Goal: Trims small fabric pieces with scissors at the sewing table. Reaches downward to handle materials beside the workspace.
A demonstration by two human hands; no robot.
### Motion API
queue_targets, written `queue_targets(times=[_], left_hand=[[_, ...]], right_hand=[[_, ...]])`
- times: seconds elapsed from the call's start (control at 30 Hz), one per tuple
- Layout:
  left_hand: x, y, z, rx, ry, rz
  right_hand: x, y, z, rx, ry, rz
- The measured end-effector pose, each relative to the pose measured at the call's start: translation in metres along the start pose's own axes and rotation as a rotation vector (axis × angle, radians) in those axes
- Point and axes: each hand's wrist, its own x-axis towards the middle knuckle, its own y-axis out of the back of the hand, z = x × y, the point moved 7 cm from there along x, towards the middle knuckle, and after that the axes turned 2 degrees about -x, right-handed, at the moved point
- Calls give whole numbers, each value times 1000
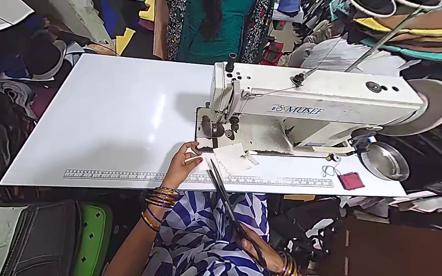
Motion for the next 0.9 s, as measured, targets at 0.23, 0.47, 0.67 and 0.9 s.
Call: queue_targets(times=[0.23, 0.47, 0.67, 0.9], left_hand=[[-30, 4, -11, 160, -40, 150], [-32, 3, -11, 182, -56, 134], [-39, 21, -5, 301, -20, 152], [-25, 29, -4, -254, 34, 232]], right_hand=[[21, -12, -15, 99, -36, 3], [21, -18, -17, 161, -56, 120], [17, -16, -21, 165, -12, 155], [-1, -2, 0, -63, -40, -24]])
